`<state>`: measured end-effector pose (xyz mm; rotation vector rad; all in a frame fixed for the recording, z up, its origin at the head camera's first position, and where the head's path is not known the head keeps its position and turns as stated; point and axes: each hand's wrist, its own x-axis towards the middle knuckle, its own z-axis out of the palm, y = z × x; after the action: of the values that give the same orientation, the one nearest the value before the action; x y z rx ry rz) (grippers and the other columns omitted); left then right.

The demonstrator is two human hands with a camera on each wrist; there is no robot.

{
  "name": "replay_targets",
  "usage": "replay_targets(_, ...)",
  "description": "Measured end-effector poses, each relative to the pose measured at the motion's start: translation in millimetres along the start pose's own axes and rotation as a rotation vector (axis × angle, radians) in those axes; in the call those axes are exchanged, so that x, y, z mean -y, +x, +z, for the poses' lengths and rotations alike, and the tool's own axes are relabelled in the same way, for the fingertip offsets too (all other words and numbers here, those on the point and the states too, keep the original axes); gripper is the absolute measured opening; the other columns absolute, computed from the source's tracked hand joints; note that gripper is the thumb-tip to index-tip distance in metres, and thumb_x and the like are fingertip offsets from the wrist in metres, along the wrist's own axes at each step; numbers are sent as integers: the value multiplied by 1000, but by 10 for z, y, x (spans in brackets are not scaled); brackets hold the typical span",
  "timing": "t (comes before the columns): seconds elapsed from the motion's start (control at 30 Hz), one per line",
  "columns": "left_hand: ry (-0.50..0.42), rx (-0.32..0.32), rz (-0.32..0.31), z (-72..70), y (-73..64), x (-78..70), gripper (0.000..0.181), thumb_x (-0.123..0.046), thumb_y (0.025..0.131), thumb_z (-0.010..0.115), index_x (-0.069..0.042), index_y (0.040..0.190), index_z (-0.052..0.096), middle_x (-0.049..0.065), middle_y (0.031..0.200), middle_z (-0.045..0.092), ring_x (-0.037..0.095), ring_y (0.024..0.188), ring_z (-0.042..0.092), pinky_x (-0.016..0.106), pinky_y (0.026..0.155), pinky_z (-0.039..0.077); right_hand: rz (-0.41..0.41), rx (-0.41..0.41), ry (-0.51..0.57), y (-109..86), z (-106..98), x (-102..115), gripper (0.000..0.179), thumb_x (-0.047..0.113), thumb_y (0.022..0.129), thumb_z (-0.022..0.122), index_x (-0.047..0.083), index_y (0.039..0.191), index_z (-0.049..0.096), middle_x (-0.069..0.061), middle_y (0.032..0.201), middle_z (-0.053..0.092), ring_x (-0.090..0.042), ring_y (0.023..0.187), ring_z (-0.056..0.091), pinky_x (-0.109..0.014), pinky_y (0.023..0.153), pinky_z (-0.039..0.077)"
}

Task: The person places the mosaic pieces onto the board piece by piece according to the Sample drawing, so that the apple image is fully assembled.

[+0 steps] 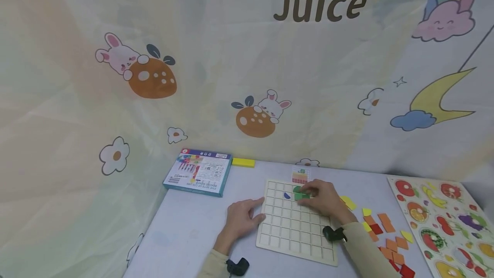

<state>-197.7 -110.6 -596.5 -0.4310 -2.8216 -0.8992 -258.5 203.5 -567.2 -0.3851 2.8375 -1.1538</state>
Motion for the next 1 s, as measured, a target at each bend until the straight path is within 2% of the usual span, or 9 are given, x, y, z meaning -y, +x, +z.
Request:
replay_targets(0.23,20,-25,16,-10,-6,9,48,-42,89,80,-27,134,75,-17,56,39,1,50,29,22,54,24,-56,-6,8,1,-33,-18,22,30,82,93,21,100,83,6,94,71,-12,82,56,-27,73,46)
replay_targets(0.43,10,-2,-1,0,0,8,48,-44,90,79,-29,135,74,-17,57,40,2,50,30,22,54,25,-27,24,-33,15,-9,10,19,31,83,92,25,99,83,7,94,69,-13,82,56,-29,74,46)
replay_targets(0.73,20,-28,18,20,-3,26,48,-42,89,80,-27,134,75,-17,56,39,1,50,28,22,53,24,-67,26,-63,17,-15,14,20,31,83,92,23,100,85,8,90,68,-12,79,53,-27,71,44)
replay_targets(0.87,13,-22,19,11,-6,10,48,-42,88,80,-27,134,75,-17,56,39,1,50,28,22,53,24,-61,-5,-9,-23,-107,-62,22,29,87,89,19,105,84,7,92,70,-13,81,56,-26,71,46)
replay_targets(1.0,9,-8,2,4,-8,-6,48,-41,89,80,-28,134,75,-17,56,39,1,50,29,22,54,24,23,-42,-3,-74,-344,-192,25,27,92,84,12,112,82,1,97,71,-17,83,58,-29,71,48)
